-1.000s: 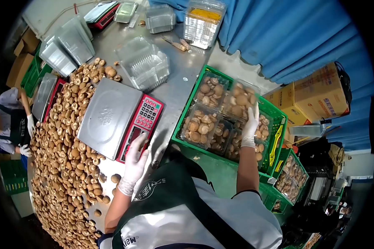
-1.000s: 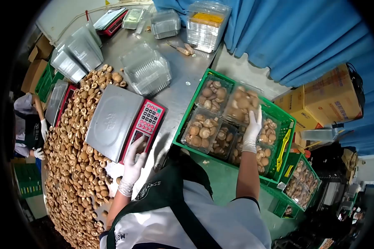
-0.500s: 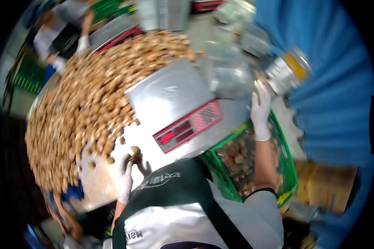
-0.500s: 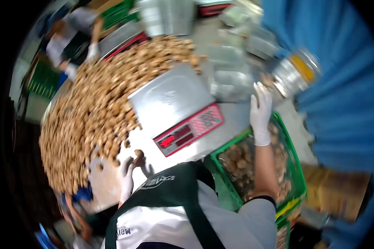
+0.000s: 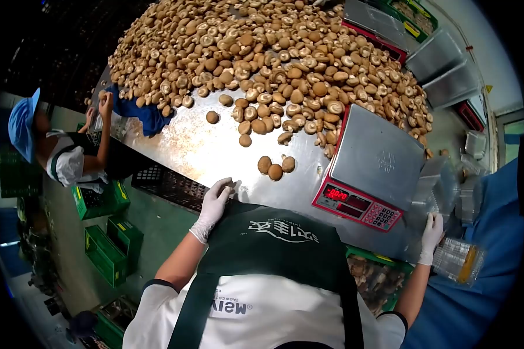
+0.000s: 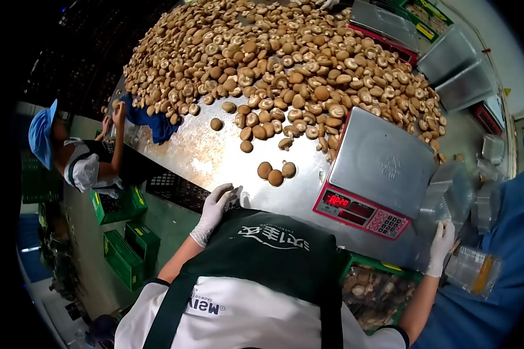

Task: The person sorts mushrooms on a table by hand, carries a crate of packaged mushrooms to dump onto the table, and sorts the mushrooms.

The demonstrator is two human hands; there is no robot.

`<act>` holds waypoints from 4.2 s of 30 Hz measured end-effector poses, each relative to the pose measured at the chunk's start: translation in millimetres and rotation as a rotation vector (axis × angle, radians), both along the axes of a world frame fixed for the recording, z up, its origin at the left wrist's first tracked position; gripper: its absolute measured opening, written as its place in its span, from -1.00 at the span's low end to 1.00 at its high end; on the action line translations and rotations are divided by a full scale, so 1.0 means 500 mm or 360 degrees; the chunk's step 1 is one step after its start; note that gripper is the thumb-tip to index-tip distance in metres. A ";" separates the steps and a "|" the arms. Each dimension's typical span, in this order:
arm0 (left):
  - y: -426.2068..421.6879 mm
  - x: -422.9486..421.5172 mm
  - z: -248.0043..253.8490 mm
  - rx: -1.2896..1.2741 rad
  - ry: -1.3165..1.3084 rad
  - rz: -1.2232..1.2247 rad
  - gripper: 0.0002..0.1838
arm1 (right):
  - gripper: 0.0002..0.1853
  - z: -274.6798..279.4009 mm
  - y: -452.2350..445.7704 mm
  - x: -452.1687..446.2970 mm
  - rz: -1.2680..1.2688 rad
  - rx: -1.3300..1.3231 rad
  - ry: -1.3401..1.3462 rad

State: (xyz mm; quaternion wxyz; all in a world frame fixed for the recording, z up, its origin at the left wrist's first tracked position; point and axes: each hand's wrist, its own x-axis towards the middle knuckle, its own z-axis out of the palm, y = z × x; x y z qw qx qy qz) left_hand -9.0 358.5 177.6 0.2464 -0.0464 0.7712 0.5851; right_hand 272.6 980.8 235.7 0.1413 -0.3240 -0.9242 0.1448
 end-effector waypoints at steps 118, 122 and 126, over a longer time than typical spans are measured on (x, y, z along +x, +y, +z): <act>0.241 -0.453 0.060 -0.0505 0.0987 -0.0813 -0.01 | -0.36 -0.035 -0.632 -0.897 -0.0083 -0.1455 0.0910; 0.105 -0.330 0.067 -0.0158 0.1056 -0.0405 -0.17 | -0.34 0.038 -0.802 -0.860 0.0287 -0.1485 0.0720; -0.026 -0.130 -0.007 -0.0246 0.1209 0.0217 -0.30 | -0.52 -0.012 -0.868 -0.843 0.0869 -0.1623 0.0445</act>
